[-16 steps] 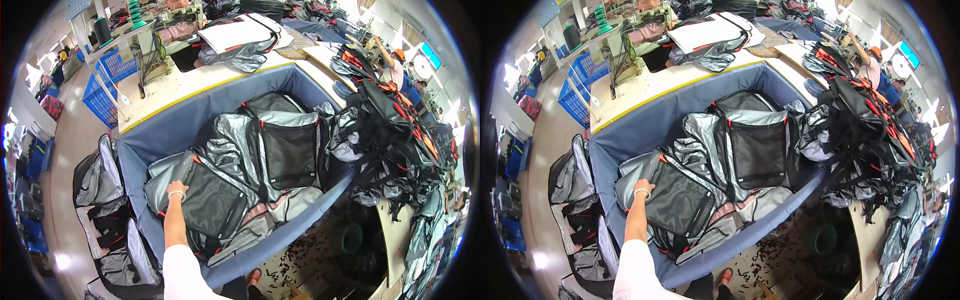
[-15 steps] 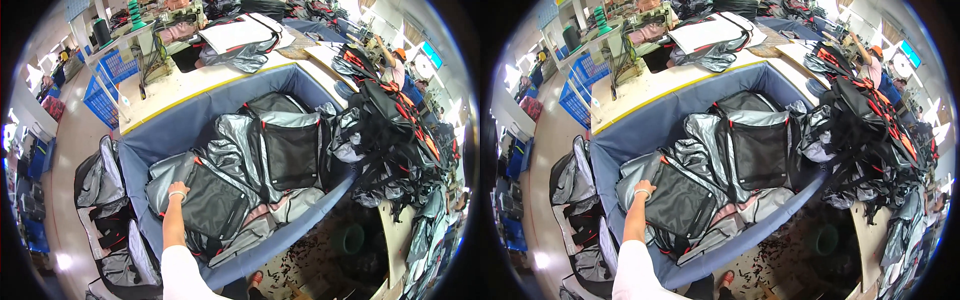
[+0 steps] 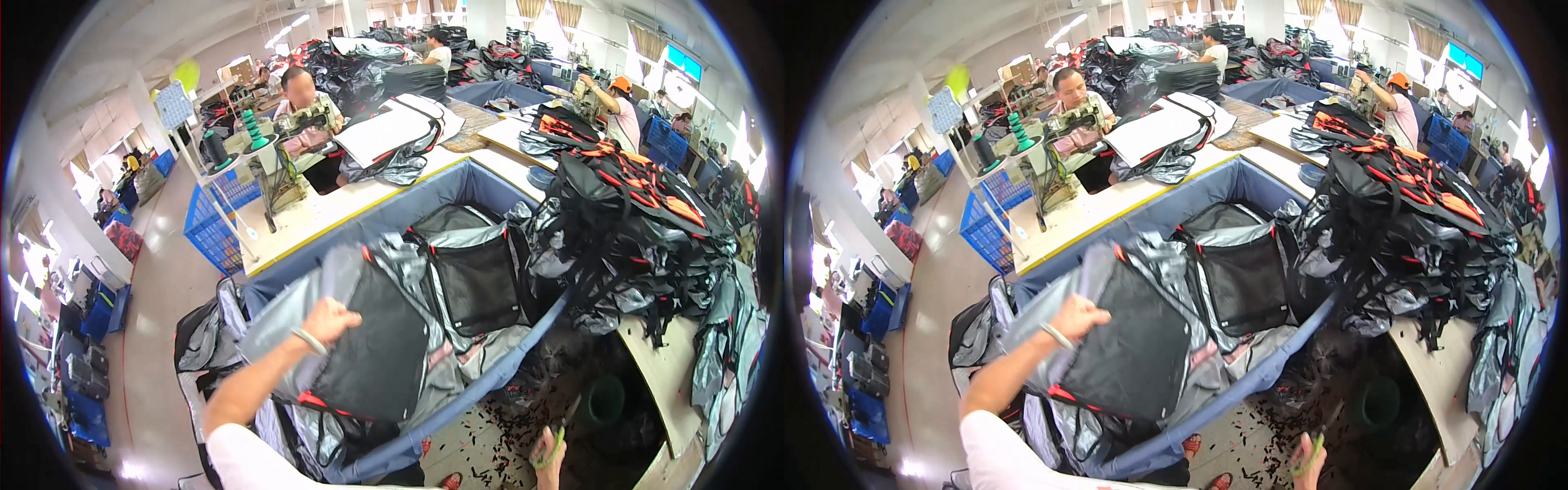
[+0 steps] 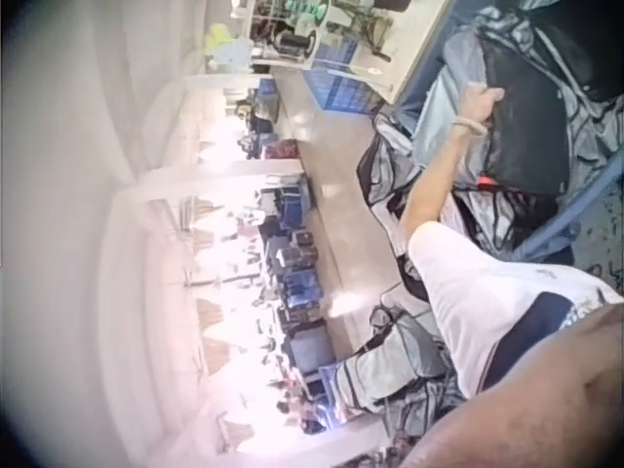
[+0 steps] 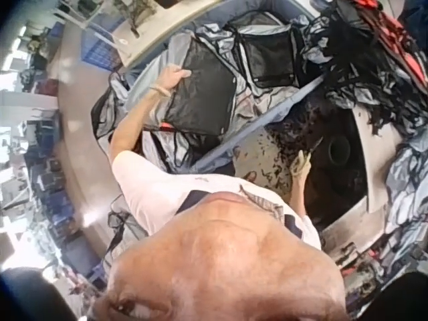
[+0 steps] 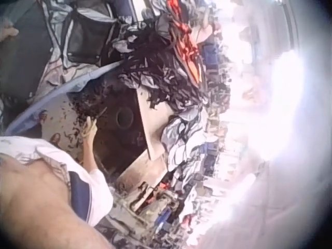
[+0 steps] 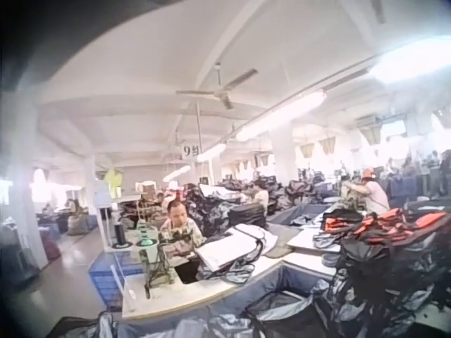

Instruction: Trimming excess material and loose threads from large gear bags using a pair of scissors.

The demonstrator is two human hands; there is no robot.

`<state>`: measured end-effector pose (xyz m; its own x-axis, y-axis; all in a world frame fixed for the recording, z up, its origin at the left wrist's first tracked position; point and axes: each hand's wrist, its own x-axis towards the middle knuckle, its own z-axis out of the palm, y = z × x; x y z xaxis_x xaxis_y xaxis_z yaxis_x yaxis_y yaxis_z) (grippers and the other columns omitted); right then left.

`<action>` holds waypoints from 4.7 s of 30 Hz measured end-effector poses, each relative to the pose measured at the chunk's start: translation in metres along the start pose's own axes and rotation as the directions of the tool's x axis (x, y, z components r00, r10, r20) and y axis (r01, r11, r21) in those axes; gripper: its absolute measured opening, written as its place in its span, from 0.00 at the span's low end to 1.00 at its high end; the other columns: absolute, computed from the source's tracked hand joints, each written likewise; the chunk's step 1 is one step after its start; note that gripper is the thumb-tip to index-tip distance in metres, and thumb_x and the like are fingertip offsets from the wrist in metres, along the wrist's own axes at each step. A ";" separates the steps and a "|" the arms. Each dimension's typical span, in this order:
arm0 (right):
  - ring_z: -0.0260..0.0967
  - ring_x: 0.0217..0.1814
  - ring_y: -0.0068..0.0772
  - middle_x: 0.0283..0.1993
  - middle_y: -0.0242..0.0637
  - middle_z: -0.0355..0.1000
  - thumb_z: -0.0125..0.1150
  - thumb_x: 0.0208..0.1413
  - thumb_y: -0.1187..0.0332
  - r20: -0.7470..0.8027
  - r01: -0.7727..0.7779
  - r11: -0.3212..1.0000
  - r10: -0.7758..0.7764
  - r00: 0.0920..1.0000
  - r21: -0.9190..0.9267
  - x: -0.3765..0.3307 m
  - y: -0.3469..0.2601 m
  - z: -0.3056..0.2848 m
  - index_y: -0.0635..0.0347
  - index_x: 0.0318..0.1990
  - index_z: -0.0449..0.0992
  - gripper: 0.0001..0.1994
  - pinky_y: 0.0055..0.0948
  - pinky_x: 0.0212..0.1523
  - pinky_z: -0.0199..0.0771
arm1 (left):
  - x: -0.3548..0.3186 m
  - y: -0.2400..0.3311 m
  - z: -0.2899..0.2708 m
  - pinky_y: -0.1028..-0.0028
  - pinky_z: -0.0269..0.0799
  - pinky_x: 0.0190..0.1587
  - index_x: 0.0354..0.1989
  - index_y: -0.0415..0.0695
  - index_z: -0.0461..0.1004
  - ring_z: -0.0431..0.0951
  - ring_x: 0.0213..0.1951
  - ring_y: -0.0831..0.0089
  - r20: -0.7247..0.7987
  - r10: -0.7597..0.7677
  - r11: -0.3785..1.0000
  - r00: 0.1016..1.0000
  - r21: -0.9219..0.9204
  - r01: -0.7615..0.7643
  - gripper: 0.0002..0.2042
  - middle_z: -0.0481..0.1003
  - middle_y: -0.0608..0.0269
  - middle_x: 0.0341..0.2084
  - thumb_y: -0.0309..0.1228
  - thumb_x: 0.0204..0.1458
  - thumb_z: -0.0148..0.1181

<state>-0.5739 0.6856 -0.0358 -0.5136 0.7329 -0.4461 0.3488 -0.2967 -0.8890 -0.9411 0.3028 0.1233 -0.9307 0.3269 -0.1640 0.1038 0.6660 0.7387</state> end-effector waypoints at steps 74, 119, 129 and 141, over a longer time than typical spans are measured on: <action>0.66 0.42 0.55 0.37 0.52 0.70 0.63 0.41 0.53 -0.588 -0.173 0.962 0.017 0.809 -0.210 -0.192 0.134 -0.058 0.65 0.37 0.67 0.24 0.43 0.41 0.64 | -0.099 0.266 0.201 0.61 0.60 0.23 0.60 0.57 0.59 0.68 0.17 0.53 0.490 0.821 0.117 0.292 0.356 -0.927 0.22 0.69 0.46 0.16 0.36 0.56 0.50; 0.67 0.28 0.56 0.22 0.52 0.66 0.63 0.41 0.68 -0.610 0.094 0.866 -0.419 0.672 -0.490 -0.075 0.115 -0.101 0.63 0.23 0.67 0.11 0.40 0.24 0.64 | -0.036 0.303 0.227 0.62 0.63 0.26 0.56 0.66 0.65 0.70 0.18 0.59 0.468 0.785 0.259 0.405 0.345 -0.902 0.19 0.66 0.52 0.13 0.39 0.54 0.51; 0.62 0.47 0.46 0.40 0.44 0.64 0.64 0.38 0.63 -0.131 0.431 0.341 -0.886 0.445 -0.835 0.037 -0.087 -0.150 0.65 0.42 0.65 0.23 0.37 0.44 0.67 | -0.024 0.316 0.237 0.63 0.67 0.29 0.54 0.66 0.67 0.75 0.24 0.56 0.513 0.762 0.258 0.395 0.319 -0.912 0.18 0.73 0.51 0.19 0.44 0.53 0.50; 0.67 0.40 0.47 0.36 0.42 0.67 0.58 0.40 0.68 0.073 0.543 0.274 -0.843 0.533 -0.794 0.075 -0.126 -0.138 0.61 0.38 0.66 0.15 0.41 0.36 0.69 | -0.022 0.326 0.253 0.63 0.65 0.45 0.52 0.55 0.69 0.72 0.41 0.56 0.459 0.834 0.157 0.305 0.334 -0.930 0.21 0.71 0.53 0.41 0.42 0.49 0.54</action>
<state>-0.5477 0.8624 0.0573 -0.6251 0.5958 0.5041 0.4393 0.8025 -0.4038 -0.7979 0.6828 0.2022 -0.0367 0.9632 0.2664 0.9985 0.0243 0.0498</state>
